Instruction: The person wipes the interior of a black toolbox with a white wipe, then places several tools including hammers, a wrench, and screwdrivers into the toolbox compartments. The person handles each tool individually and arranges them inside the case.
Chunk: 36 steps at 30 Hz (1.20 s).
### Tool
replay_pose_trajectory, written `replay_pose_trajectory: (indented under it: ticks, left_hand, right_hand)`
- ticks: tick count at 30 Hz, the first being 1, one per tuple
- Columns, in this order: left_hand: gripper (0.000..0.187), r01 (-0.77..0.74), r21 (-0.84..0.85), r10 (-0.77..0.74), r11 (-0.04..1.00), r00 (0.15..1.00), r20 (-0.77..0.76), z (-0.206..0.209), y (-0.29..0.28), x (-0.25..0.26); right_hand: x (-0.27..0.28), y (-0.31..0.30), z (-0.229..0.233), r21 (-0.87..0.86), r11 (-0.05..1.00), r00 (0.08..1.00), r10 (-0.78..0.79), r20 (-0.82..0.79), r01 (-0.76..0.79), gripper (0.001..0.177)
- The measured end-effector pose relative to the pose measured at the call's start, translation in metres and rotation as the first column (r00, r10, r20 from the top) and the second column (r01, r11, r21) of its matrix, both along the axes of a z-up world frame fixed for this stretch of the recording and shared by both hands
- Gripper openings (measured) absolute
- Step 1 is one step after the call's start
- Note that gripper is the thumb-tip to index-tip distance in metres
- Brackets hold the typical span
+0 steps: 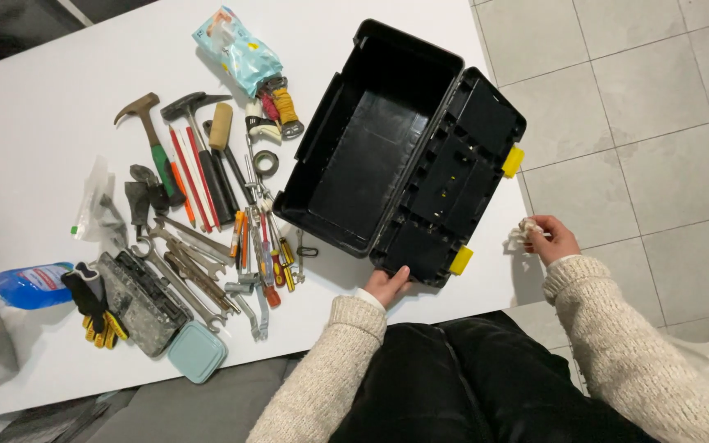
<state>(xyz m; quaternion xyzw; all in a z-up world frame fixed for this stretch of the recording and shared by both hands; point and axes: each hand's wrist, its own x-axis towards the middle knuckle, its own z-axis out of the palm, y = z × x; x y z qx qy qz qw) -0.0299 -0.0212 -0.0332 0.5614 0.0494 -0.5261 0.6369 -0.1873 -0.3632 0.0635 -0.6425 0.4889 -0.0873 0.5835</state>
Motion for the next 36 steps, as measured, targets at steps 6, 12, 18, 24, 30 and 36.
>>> replay_pose_trajectory:
  ticks: [6, 12, 18, 24, 30, 36]
  left_hand:
    - [0.054, -0.015, 0.017, 0.015, 1.0, 1.0, -0.005, 0.002, -0.022, -0.013]
    - [0.047, 0.33, 0.393, -0.457, 0.858, 0.84, 0.292, -0.034, -0.001, 0.016]
    - [0.035, -0.353, 0.09, 0.316, 0.931, 0.906, 0.282, 0.04, 0.055, 0.052]
    - [0.06, -0.619, 0.17, 0.449, 0.766, 0.706, 0.547, 0.196, 0.034, 0.119]
    - [0.047, -0.419, 0.432, -0.032, 0.799, 0.688, 0.725, 0.15, 0.04, 0.158]
    - [0.04, -0.492, 0.398, 0.121, 0.774, 0.732, 0.67, 0.135, 0.044, 0.145]
  right_hand:
    - [-0.017, 0.008, -0.037, 0.139, 0.987, 0.996, 0.084, -0.001, -0.083, 0.041]
    - [-0.004, 0.021, -0.019, 0.214, 0.969, 0.992, 0.122, 0.017, -0.123, 0.044]
    - [-0.008, 0.006, -0.058, 0.2, 0.972, 0.992, 0.114, 0.048, -0.121, 0.042]
    - [0.001, 0.01, -0.056, 0.272, 0.958, 0.995, 0.091, 0.03, -0.095, 0.044]
    - [0.023, 0.023, -0.065, 0.273, 0.948, 0.981, 0.185, -0.059, -0.163, 0.05]
    - [0.032, 0.007, -0.118, 0.144, 0.935, 0.918, 0.348, -0.191, -0.325, 0.056]
